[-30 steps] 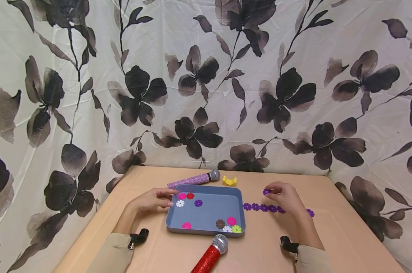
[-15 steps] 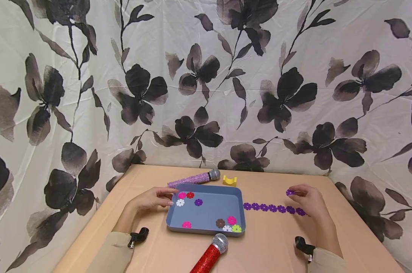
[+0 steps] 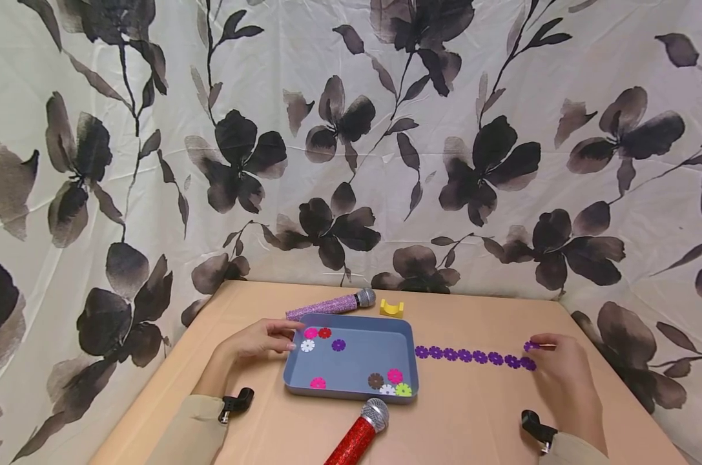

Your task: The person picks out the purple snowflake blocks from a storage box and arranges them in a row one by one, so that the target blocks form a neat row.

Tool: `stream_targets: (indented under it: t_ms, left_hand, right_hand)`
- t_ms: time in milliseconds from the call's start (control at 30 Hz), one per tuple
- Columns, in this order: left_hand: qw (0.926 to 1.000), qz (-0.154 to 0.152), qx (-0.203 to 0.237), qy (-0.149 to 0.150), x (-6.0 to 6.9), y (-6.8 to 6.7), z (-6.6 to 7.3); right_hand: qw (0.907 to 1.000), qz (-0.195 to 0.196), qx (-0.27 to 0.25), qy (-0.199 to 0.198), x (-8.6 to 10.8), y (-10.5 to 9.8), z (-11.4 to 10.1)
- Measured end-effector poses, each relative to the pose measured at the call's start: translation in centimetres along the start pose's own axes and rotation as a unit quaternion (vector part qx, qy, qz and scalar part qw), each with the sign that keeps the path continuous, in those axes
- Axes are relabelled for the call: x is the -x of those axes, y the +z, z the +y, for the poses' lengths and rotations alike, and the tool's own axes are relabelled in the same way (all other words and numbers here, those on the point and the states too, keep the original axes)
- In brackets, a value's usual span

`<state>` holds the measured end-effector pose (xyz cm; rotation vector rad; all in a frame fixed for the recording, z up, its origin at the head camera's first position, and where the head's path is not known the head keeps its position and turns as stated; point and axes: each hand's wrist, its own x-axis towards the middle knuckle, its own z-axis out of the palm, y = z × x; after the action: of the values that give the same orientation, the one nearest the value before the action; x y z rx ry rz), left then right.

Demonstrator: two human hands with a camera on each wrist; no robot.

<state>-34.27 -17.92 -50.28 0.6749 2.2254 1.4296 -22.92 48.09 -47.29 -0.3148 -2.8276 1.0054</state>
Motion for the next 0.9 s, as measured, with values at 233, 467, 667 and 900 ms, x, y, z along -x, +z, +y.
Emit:
stream_targets:
  t_ms: [233,467,667,900]
  left_hand:
    - [0.9999,0.000,-0.016,0.007,0.1,0.0,0.2]
    - [0.9999,0.001,-0.013,0.007,0.1,0.0,0.1]
    - [1.0000,-0.002,-0.004,0.002,0.2,0.0,0.1]
    - [1.0000,0.003,-0.004,0.005,0.4,0.1,0.3]
  right_hand:
    - [0.9967,-0.021,-0.026,0.073,0.1,-0.4,1.9]
    - [0.9943,-0.023,-0.039,0.096,0.1,-0.1,2.9]
    - [0.9957,0.007,-0.008,0.093,0.4,0.2,2.4]
    - [0.9952,0.096,-0.020,-0.005,0.2,1.4,-1.5]
